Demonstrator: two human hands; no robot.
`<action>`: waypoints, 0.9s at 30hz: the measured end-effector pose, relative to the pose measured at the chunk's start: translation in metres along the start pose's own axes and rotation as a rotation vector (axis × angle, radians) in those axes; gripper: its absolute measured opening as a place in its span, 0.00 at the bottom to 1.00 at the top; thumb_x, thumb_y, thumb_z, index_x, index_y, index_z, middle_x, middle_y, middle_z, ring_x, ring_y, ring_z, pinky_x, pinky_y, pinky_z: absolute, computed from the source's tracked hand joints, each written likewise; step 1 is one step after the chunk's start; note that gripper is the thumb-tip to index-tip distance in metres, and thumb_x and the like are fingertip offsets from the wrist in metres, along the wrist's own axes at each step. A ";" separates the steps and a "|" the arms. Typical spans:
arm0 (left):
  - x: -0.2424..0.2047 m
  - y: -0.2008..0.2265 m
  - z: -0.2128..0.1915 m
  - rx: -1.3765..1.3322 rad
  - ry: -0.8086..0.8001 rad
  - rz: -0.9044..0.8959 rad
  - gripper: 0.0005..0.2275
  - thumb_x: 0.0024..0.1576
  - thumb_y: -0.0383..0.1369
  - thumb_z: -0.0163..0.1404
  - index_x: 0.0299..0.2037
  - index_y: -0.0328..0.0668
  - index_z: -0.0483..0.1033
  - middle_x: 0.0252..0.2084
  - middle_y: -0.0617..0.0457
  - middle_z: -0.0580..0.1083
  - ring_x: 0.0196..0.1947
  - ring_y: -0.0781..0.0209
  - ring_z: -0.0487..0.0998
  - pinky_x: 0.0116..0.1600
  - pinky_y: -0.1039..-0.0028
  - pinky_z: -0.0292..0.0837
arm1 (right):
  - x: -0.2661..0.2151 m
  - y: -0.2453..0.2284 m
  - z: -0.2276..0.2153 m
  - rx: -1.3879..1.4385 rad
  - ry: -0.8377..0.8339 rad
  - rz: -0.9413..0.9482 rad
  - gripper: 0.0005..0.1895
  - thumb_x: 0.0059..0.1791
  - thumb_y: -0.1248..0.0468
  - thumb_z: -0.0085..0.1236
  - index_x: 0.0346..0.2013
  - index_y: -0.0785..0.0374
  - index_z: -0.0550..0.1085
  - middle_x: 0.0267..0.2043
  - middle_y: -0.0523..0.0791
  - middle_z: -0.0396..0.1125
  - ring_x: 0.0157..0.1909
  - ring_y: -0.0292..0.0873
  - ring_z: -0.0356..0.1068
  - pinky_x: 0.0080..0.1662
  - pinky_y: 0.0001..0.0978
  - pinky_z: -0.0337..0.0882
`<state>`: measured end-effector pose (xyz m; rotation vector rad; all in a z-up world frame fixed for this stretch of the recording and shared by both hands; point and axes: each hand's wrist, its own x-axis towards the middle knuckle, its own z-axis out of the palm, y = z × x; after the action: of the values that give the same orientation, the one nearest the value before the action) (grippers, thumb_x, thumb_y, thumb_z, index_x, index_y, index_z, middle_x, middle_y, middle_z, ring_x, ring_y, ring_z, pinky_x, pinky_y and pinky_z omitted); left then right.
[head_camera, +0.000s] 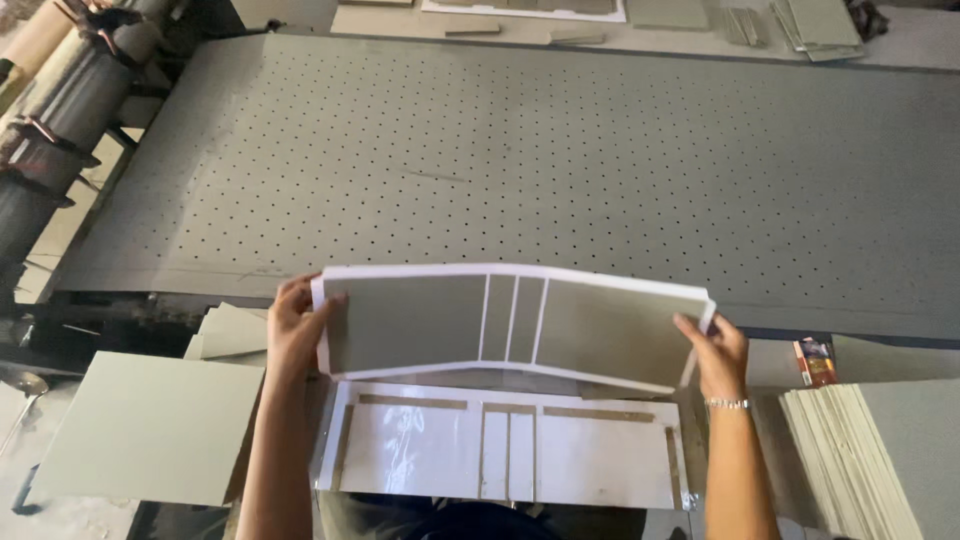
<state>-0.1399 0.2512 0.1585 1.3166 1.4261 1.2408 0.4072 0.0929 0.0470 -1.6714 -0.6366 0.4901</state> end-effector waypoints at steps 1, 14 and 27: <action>0.038 -0.027 -0.001 0.031 0.017 0.073 0.14 0.49 0.31 0.68 0.42 0.32 0.80 0.54 0.38 0.73 0.49 0.36 0.79 0.56 0.48 0.73 | 0.013 -0.020 0.014 -0.059 -0.011 -0.016 0.21 0.42 0.60 0.77 0.48 0.55 0.80 0.42 0.39 0.72 0.47 0.33 0.66 0.52 0.36 0.69; 0.101 -0.177 0.152 1.163 -0.386 -0.018 0.32 0.58 0.55 0.52 0.73 0.72 0.58 0.76 0.55 0.53 0.75 0.43 0.53 0.68 0.39 0.59 | 0.053 0.067 0.164 -0.998 -0.330 0.001 0.41 0.42 0.39 0.69 0.68 0.35 0.68 0.83 0.54 0.28 0.78 0.73 0.35 0.63 0.75 0.59; -0.027 -0.179 0.065 0.384 -0.202 0.256 0.25 0.59 0.35 0.56 0.69 0.55 0.67 0.78 0.37 0.49 0.74 0.34 0.56 0.69 0.47 0.63 | -0.069 0.087 0.085 -0.462 0.062 -0.478 0.19 0.51 0.55 0.61 0.55 0.52 0.75 0.70 0.58 0.53 0.66 0.60 0.64 0.63 0.53 0.68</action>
<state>-0.1070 0.2382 -0.0310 1.8785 1.4261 0.9834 0.3129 0.1004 -0.0566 -1.8673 -1.1273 -0.0617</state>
